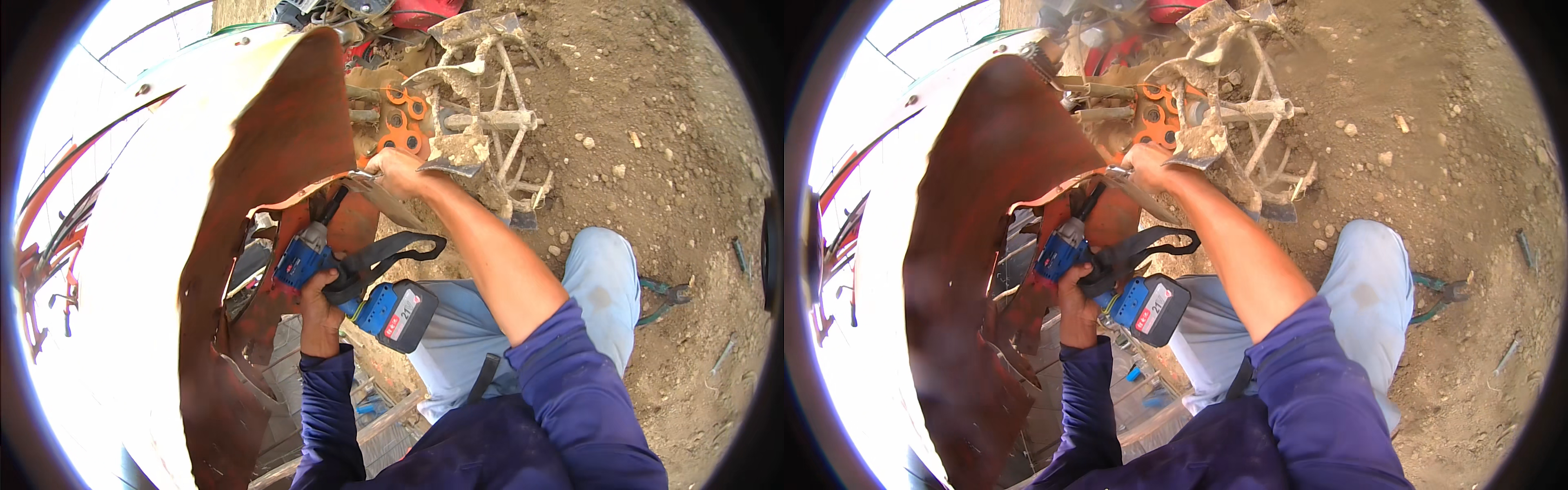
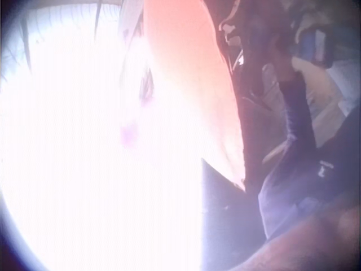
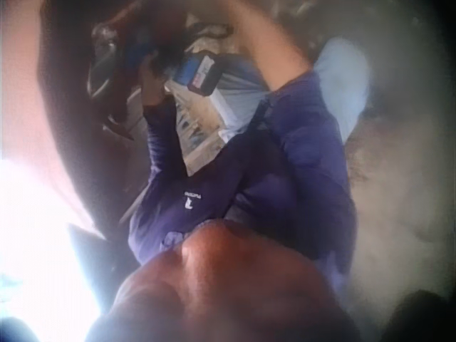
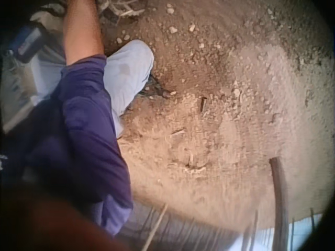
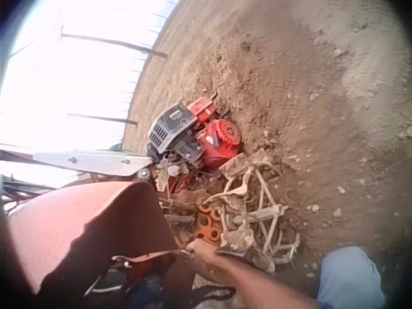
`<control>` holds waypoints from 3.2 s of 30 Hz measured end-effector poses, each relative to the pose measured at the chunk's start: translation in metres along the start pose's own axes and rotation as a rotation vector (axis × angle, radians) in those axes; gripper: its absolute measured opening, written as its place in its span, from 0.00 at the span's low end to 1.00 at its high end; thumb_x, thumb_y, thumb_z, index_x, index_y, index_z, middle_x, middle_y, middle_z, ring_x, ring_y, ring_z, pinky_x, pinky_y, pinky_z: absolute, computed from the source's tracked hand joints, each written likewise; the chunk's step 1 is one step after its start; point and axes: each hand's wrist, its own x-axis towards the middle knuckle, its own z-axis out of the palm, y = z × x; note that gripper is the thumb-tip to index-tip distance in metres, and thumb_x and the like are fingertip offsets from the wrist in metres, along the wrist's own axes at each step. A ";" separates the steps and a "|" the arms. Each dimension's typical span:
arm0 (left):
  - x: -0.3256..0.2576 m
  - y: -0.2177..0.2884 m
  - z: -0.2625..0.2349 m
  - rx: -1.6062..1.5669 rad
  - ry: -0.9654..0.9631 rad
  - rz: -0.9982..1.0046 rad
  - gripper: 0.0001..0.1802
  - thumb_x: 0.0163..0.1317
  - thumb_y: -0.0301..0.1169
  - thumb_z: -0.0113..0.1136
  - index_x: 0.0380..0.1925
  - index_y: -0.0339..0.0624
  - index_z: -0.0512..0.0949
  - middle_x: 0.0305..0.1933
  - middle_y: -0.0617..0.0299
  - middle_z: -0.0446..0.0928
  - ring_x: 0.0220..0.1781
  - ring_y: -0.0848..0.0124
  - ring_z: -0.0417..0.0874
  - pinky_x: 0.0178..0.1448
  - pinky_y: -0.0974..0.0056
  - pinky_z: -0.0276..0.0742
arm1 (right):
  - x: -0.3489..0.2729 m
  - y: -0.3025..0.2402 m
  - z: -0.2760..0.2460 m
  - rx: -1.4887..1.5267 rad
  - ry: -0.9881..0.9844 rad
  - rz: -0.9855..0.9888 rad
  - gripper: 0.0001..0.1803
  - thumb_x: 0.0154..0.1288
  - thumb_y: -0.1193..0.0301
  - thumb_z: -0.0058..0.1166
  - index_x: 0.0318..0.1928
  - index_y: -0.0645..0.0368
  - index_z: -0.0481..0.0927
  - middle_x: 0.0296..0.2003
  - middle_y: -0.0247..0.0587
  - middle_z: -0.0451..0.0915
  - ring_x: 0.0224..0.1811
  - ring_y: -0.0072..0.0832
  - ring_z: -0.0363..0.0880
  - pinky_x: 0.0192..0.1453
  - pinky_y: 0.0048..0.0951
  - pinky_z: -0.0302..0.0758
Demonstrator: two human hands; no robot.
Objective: The person approaches a red walk-behind tiller, squats, and uses pliers and a wrench to remove a metal pin and a small bracket from the tiller's undercarriage. After standing and retrieving a blue cordless impact driver, the person returns to the tiller and uses the impact driver to remove bolts from the machine's frame.
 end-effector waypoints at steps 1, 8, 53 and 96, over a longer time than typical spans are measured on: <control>0.000 0.001 0.002 -0.002 0.013 0.002 0.22 0.56 0.29 0.64 0.52 0.37 0.83 0.46 0.50 0.87 0.43 0.53 0.90 0.40 0.49 0.89 | 0.003 0.001 0.000 -0.057 -0.004 -0.007 0.14 0.65 0.77 0.60 0.49 0.56 0.91 0.39 0.58 0.88 0.43 0.45 0.89 0.50 0.46 0.80; -0.005 0.009 0.005 0.001 0.032 -0.058 0.18 0.58 0.27 0.64 0.50 0.38 0.82 0.46 0.51 0.87 0.46 0.51 0.90 0.49 0.46 0.90 | 0.008 0.009 0.004 0.010 -0.038 -0.119 0.16 0.60 0.84 0.59 0.46 0.57 0.91 0.36 0.46 0.91 0.40 0.26 0.88 0.46 0.35 0.80; 0.010 0.009 0.001 -0.097 -0.013 -0.010 0.18 0.57 0.23 0.66 0.49 0.40 0.80 0.43 0.57 0.83 0.44 0.57 0.88 0.46 0.50 0.90 | 0.003 0.012 0.010 -0.131 0.068 -0.214 0.09 0.67 0.78 0.58 0.45 0.58 0.88 0.36 0.62 0.84 0.44 0.57 0.86 0.46 0.48 0.79; -0.016 0.031 -0.006 -0.061 0.189 -0.131 0.35 0.52 0.27 0.61 0.65 0.32 0.77 0.63 0.44 0.83 0.65 0.46 0.85 0.73 0.43 0.80 | -0.006 0.008 0.030 -0.062 0.115 -0.032 0.08 0.61 0.72 0.66 0.34 0.66 0.86 0.33 0.61 0.84 0.40 0.59 0.86 0.43 0.54 0.81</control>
